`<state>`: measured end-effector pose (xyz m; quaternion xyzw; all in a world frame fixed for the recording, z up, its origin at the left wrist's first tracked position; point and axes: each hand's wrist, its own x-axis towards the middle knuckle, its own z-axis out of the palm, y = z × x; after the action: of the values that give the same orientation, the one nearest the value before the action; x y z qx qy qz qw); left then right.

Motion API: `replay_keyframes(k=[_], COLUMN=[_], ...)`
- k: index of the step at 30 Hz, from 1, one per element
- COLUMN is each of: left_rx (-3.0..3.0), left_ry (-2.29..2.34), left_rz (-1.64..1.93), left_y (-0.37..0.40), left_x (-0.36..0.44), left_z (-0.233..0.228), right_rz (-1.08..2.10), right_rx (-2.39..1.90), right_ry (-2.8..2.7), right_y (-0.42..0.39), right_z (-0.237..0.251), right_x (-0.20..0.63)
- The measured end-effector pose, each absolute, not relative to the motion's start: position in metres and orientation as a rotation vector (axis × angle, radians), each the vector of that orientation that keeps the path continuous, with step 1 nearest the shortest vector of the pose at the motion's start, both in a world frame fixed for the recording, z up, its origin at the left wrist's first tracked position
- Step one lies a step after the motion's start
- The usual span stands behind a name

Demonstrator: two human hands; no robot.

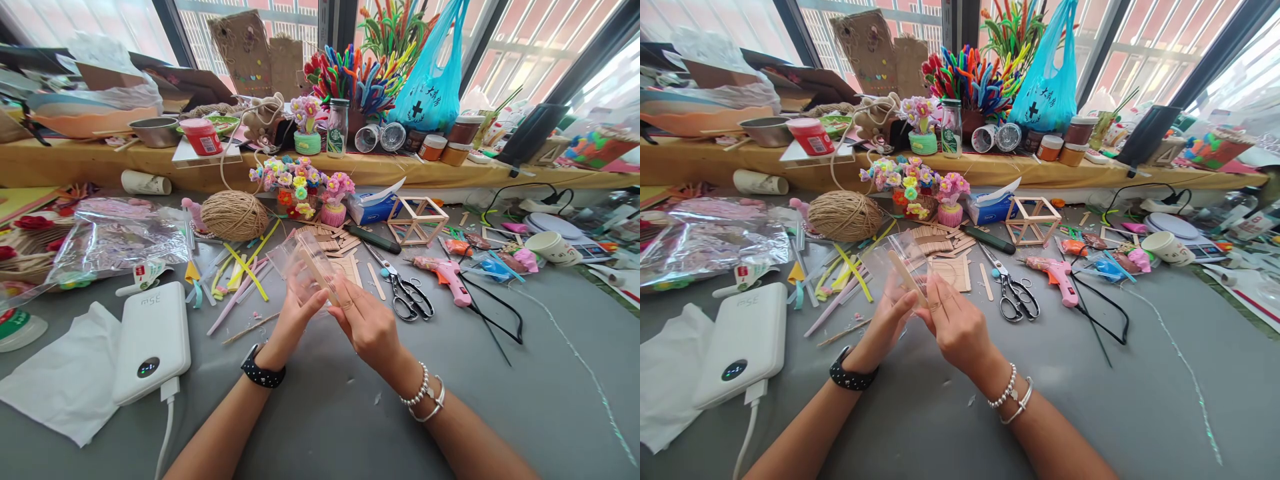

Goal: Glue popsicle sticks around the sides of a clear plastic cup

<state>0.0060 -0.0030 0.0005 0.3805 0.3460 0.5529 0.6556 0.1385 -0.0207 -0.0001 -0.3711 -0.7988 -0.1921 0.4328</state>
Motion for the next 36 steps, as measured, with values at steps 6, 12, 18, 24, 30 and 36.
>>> replay_keyframes(k=[6, 12, 18, 24, 30, 36], left_rx=[0.909, 0.912, 0.934, 0.970, 0.977, 0.994], left_ry=[0.745, 0.695, 0.679, 0.652, 0.629, 0.600], left_rz=[1.277, 1.286, 1.273, 1.260, 1.246, 1.243], left_y=[-0.007, -0.008, -0.009, -0.007, -0.006, -0.008], left_x=[0.007, 0.008, 0.007, 0.003, 0.001, 0.001], left_z=[0.006, 0.010, 0.011, 0.008, 0.007, 0.010], right_rz=[-0.469, -0.466, -0.490, -0.500, -0.508, -0.538], right_rx=[-0.884, -0.879, -0.870, -0.866, -0.859, -0.889], right_ry=[-1.996, -1.973, -1.979, -1.985, -1.983, -1.965], right_y=[-0.021, -0.023, -0.025, -0.028, -0.028, -0.029], right_z=[0.002, 0.006, 0.010, 0.010, 0.008, 0.010], right_x=[0.140, 0.141, 0.140, 0.139, 0.138, 0.137])
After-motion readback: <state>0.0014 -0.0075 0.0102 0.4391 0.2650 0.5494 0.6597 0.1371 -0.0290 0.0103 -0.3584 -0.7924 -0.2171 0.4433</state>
